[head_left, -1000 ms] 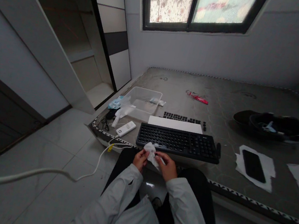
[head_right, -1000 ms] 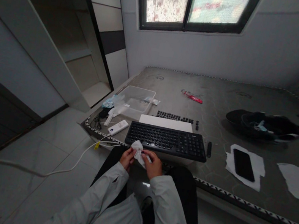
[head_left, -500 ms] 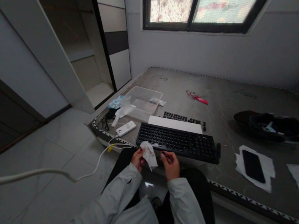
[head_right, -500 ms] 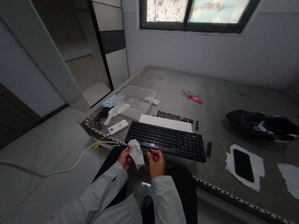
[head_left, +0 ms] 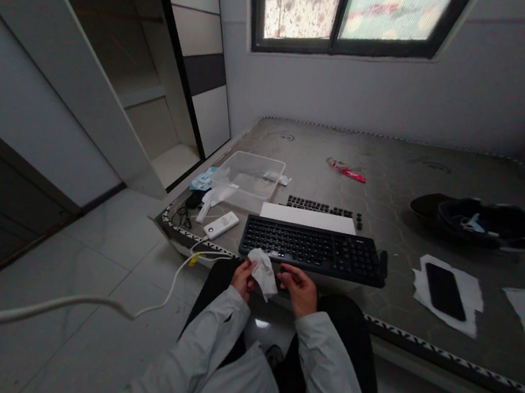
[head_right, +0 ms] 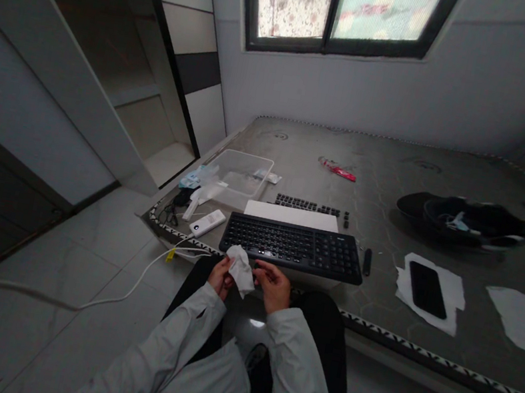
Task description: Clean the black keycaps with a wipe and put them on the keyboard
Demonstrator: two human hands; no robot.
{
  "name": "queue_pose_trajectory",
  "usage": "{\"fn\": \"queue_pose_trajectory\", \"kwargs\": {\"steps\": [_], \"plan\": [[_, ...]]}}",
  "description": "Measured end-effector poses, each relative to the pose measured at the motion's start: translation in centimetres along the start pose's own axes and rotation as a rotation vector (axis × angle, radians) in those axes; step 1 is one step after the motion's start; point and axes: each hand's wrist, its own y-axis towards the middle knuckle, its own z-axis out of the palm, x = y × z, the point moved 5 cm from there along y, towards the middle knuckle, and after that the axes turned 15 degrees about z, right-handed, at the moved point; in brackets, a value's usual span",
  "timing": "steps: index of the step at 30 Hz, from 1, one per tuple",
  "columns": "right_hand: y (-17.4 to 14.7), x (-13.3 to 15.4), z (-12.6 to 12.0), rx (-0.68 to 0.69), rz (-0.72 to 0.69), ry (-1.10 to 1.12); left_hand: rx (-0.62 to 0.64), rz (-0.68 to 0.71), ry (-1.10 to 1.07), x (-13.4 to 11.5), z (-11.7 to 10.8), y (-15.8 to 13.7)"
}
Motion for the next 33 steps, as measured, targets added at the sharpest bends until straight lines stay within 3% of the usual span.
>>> {"fn": "queue_pose_trajectory", "kwargs": {"steps": [16,33], "plan": [[0.3,-1.0,-0.3,0.045,0.012,0.086,-0.014,0.003,-0.006,0.4,-0.3,0.2],[0.2,-1.0,0.0,0.072,0.009,0.011,-0.017,0.004,0.004,0.1,0.0,0.0]]}}
